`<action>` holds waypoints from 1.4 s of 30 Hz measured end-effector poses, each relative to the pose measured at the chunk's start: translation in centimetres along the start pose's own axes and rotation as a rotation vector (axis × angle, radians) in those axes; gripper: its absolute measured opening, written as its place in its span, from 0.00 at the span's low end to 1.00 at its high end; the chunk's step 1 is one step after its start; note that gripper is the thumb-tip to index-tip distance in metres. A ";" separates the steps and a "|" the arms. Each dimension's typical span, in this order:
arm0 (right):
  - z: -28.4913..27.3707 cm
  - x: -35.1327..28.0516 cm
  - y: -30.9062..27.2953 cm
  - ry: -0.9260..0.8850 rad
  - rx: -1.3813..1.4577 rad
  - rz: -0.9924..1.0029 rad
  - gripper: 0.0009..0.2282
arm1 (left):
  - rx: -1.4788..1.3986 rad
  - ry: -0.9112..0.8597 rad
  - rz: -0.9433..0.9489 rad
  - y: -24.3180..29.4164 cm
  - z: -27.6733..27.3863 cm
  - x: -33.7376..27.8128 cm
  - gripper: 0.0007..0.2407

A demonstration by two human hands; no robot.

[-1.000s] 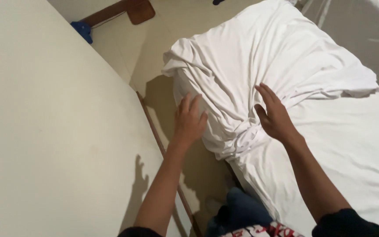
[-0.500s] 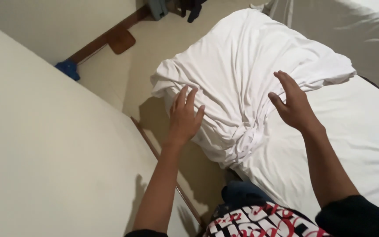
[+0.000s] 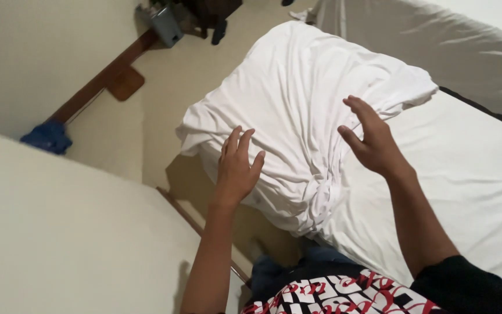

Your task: The person smooths and tucks a white bedsheet onto a mattress, working along the edges and corners to secure the fabric. They repeatedly pull and adjust the sheet to remove wrinkles and ensure it is properly fitted.

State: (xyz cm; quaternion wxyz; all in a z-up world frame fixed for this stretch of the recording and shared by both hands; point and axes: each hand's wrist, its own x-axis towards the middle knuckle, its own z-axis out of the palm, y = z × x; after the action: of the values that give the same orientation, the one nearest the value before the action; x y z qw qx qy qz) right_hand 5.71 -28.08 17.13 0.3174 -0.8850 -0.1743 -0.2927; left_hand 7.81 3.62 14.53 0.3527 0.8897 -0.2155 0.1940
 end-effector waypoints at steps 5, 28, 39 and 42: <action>0.7 -1.3 -1.5 0.050 -0.025 0.158 0.24 | 0.021 -0.086 0.065 -2.0 0.2 1.5 0.23; 3.5 -9.4 -6.3 0.367 -0.240 0.575 0.22 | -0.213 -0.419 0.593 -1.8 4.6 9.5 0.22; 2.8 -12.9 -8.6 0.424 -0.252 0.725 0.22 | -0.251 -0.525 0.665 1.4 6.8 8.3 0.22; 2.0 -14.0 -8.2 0.448 -0.282 0.709 0.22 | -0.270 -0.486 0.721 2.2 7.6 7.9 0.22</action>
State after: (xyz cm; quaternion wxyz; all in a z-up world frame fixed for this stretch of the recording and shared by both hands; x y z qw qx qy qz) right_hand -8.24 -22.43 10.85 0.3042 -0.8394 0.2550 -0.3713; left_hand 14.74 -5.20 14.54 0.3145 0.7237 -0.6112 0.0603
